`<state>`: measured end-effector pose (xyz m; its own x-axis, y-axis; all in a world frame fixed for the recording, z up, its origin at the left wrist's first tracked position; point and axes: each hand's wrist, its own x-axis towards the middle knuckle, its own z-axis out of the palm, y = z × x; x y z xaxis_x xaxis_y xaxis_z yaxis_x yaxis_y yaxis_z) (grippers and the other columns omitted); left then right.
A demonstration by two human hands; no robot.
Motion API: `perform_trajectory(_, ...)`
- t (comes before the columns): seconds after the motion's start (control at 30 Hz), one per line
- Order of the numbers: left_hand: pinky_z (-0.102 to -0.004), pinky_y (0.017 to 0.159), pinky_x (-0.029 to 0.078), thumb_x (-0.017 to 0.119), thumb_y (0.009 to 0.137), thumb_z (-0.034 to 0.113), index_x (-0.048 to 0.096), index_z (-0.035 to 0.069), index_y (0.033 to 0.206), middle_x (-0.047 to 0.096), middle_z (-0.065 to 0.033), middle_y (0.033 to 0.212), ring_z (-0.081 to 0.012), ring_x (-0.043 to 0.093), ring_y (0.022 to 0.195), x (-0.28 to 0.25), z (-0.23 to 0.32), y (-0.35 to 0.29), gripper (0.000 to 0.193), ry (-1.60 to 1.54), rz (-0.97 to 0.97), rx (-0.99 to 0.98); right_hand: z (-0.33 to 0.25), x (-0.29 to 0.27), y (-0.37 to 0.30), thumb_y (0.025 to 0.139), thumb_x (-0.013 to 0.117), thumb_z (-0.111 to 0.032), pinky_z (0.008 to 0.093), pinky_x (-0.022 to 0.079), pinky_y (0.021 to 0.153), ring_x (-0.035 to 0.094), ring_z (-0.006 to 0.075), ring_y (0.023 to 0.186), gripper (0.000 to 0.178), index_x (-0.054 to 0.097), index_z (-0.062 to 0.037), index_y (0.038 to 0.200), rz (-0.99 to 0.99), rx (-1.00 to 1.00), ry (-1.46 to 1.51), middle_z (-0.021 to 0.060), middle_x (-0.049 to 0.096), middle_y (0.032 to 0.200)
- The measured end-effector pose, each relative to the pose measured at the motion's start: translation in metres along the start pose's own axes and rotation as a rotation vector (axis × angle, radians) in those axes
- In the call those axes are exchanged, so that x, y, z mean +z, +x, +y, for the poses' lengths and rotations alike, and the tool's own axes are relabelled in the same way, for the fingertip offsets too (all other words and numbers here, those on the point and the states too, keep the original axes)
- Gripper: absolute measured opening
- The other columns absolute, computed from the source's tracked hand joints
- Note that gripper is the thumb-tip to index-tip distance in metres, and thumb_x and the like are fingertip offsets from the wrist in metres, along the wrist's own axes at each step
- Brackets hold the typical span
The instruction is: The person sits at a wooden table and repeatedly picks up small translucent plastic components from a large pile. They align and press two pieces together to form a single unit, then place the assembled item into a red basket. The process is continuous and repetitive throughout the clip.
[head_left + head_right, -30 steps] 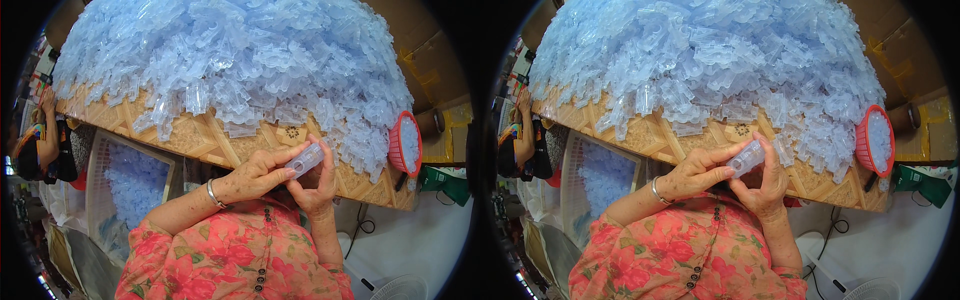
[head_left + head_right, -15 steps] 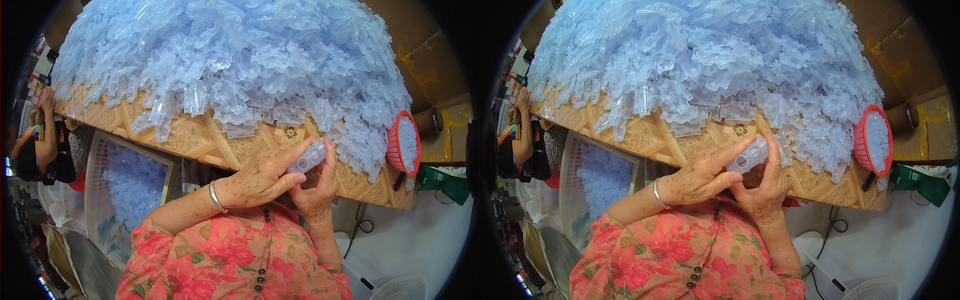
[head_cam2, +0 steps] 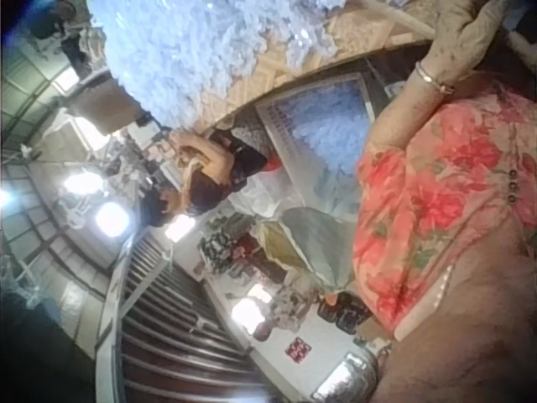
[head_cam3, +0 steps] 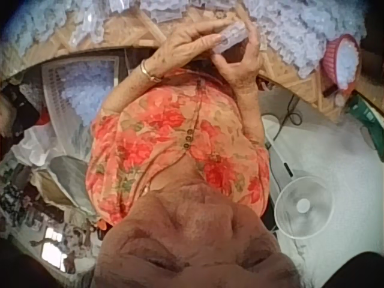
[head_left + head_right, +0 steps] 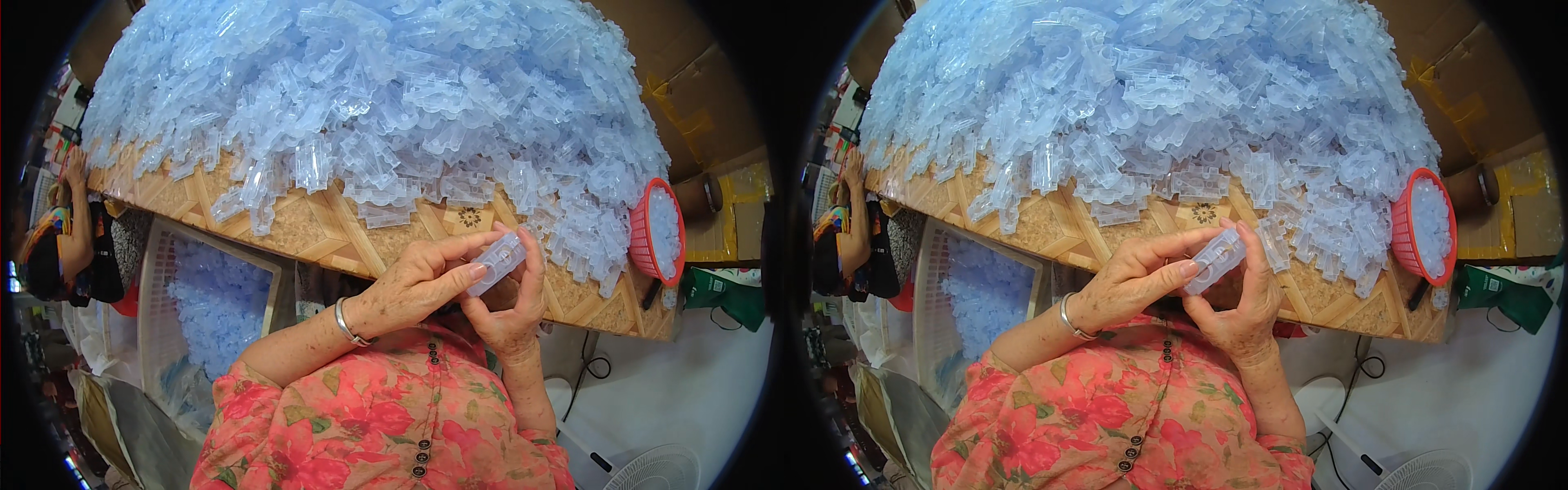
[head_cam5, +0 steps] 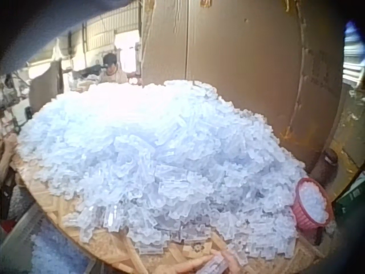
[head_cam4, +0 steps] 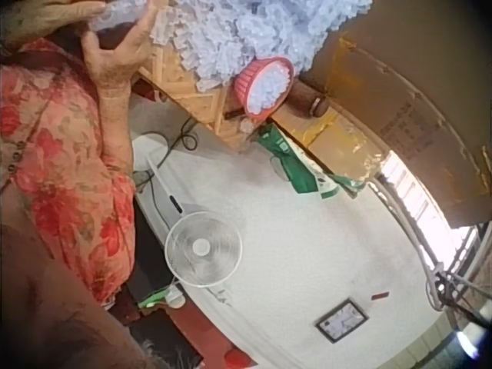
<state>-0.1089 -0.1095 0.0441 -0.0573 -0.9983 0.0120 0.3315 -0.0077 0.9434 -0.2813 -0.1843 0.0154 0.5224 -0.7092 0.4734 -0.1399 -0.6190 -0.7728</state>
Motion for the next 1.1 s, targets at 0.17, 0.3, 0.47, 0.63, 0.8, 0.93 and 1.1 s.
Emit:
perform_trajectory(0.17, -0.0285, 0.102, 0.048, 0.055, 0.106, 0.011, 0.047, 0.005, 0.152, 0.061, -0.0079, 0.137, -0.0131, 0.057, 0.122, 0.0007, 0.0014, -0.0013, 0.047, -0.072, 0.016, -0.055, 0.0011, 0.0012, -0.0008, 0.067, 0.086, -0.007, 0.0398, 0.057, 0.093, 0.07, 0.0319, 0.111, 0.094, 0.038, 0.0012, 0.148, -0.012, 0.025, 0.071, 0.0225, 0.063, 0.134)
perform_trajectory(0.3, -0.0295, 0.102, 0.049, 0.056, 0.105, 0.01, 0.047, 0.004, 0.151, 0.061, -0.0085, 0.136, -0.0137, 0.058, 0.122, -0.0009, 0.0022, -0.0021, 0.048, -0.076, 0.015, -0.082, 0.002, 0.0002, 0.0003, 0.068, 0.086, -0.007, 0.0391, 0.058, 0.092, 0.071, 0.0317, 0.109, 0.094, 0.037, 0.0009, 0.148, -0.03, 0.005, 0.08, 0.0223, 0.063, 0.133)
perform_trajectory(0.47, -0.0289, 0.1, 0.051, 0.057, 0.104, 0.008, 0.046, 0.002, 0.151, 0.062, -0.0087, 0.135, -0.0137, 0.059, 0.12, 0.002, -0.001, -0.0029, 0.048, -0.051, 0.033, 0.012, 0.0006, 0.0028, -0.0003, 0.069, 0.085, -0.006, 0.0394, 0.058, 0.091, 0.07, 0.0319, 0.11, 0.093, 0.037, 0.001, 0.148, -0.026, 0.04, 0.099, 0.0226, 0.063, 0.134)
perform_trajectory(0.63, -0.0278, 0.096, 0.052, 0.058, 0.103, 0.005, 0.046, 0.001, 0.151, 0.064, -0.009, 0.132, -0.0136, 0.061, 0.115, 0.0029, -0.0017, -0.0039, 0.05, 0.036, 0.048, 0.065, 0.0033, 0.0007, 0.0004, 0.069, 0.085, -0.006, 0.0401, 0.058, 0.091, 0.07, 0.0338, 0.11, 0.093, 0.036, 0.0019, 0.148, -0.042, -0.017, 0.004, 0.0236, 0.061, 0.136)
perform_trajectory(0.8, -0.0271, 0.094, 0.053, 0.06, 0.102, 0.005, 0.047, 0.0, 0.15, 0.065, -0.0094, 0.13, -0.0128, 0.062, 0.113, 0.0011, -0.0002, -0.0042, 0.05, 0.039, 0.051, 0.025, 0.0025, 0.0028, -0.002, 0.07, 0.085, -0.009, 0.0411, 0.057, 0.092, 0.07, 0.035, 0.11, 0.098, 0.031, 0.0023, 0.152, -0.067, 0.042, 0.077, 0.0255, 0.06, 0.136)
perform_trajectory(0.93, -0.0263, 0.093, 0.053, 0.061, 0.102, 0.005, 0.047, 0.0, 0.15, 0.066, -0.0093, 0.129, -0.0115, 0.062, 0.11, 0.0013, -0.0003, -0.0038, 0.05, -0.001, 0.047, -0.017, 0.0018, 0.002, -0.0048, 0.072, 0.085, -0.011, 0.0422, 0.056, 0.093, 0.069, 0.0353, 0.111, 0.1, 0.028, 0.0025, 0.153, -0.06, 0.052, 0.076, 0.0265, 0.06, 0.135)
perform_trajectory(1.1, -0.0261, 0.092, 0.053, 0.06, 0.102, 0.005, 0.047, -0.001, 0.149, 0.065, -0.0084, 0.13, -0.0104, 0.061, 0.11, 0.0034, -0.0042, -0.0025, 0.049, -0.02, 0.064, -0.01, 0.0028, -0.0015, -0.0033, 0.072, 0.085, -0.01, 0.0424, 0.056, 0.092, 0.07, 0.0355, 0.11, 0.098, 0.029, 0.0025, 0.153, -0.068, -0.038, -0.099, 0.0259, 0.06, 0.136)
